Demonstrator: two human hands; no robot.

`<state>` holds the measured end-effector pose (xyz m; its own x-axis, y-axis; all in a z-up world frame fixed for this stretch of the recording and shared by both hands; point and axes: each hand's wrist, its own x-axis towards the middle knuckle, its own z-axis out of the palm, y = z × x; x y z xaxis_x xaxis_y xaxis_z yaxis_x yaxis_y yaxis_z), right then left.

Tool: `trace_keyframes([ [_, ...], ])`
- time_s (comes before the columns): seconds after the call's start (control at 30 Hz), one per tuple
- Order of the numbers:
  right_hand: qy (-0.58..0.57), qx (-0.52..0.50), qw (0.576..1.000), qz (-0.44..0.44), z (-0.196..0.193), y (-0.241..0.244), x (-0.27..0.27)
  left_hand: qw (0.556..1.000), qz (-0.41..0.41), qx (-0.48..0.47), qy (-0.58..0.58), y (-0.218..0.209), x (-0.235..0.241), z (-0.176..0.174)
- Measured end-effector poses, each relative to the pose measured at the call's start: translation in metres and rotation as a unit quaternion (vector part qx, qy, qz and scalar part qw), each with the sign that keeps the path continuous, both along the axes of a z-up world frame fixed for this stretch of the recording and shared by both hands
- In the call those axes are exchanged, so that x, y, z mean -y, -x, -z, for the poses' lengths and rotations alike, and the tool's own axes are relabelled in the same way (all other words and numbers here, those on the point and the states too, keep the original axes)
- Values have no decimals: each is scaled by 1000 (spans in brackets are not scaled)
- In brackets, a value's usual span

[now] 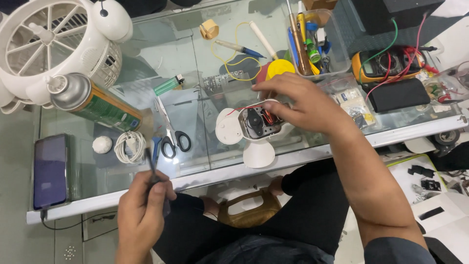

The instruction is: The person uses a screwdriver to remove screws from a white plastic housing containing a motor and copper coils. They then manipulate the internal wires and components with their hands, adjusting connections within the device.

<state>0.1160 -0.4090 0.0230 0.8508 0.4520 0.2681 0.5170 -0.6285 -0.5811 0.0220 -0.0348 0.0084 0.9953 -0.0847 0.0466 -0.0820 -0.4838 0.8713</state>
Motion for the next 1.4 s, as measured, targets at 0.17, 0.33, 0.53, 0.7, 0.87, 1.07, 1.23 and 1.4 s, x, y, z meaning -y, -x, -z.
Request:
trace_keyframes([
  [0.17,43,-63,997,-17,-7,-21,-13,991,42,-44,-116,-17,22,5],
  [0.33,19,-145,987,62,-11,-26,4,984,51,-94,-142,-22,32,7],
  [0.53,149,-180,969,81,1,-22,19,970,67,-145,-184,-31,39,7],
  [0.7,84,44,995,-36,-30,-29,23,982,102,-80,-140,-36,54,3],
  [0.87,10,17,982,-187,-19,-48,15,972,149,-52,-173,-39,67,6],
  [1.07,2,-48,979,-196,5,-56,21,955,175,2,-241,-47,70,3],
  [1.23,53,-78,980,-177,7,-55,20,946,184,-7,-265,-52,74,3],
  [1.4,65,-73,983,-156,11,-54,15,937,209,-3,-280,-55,80,-4],
])
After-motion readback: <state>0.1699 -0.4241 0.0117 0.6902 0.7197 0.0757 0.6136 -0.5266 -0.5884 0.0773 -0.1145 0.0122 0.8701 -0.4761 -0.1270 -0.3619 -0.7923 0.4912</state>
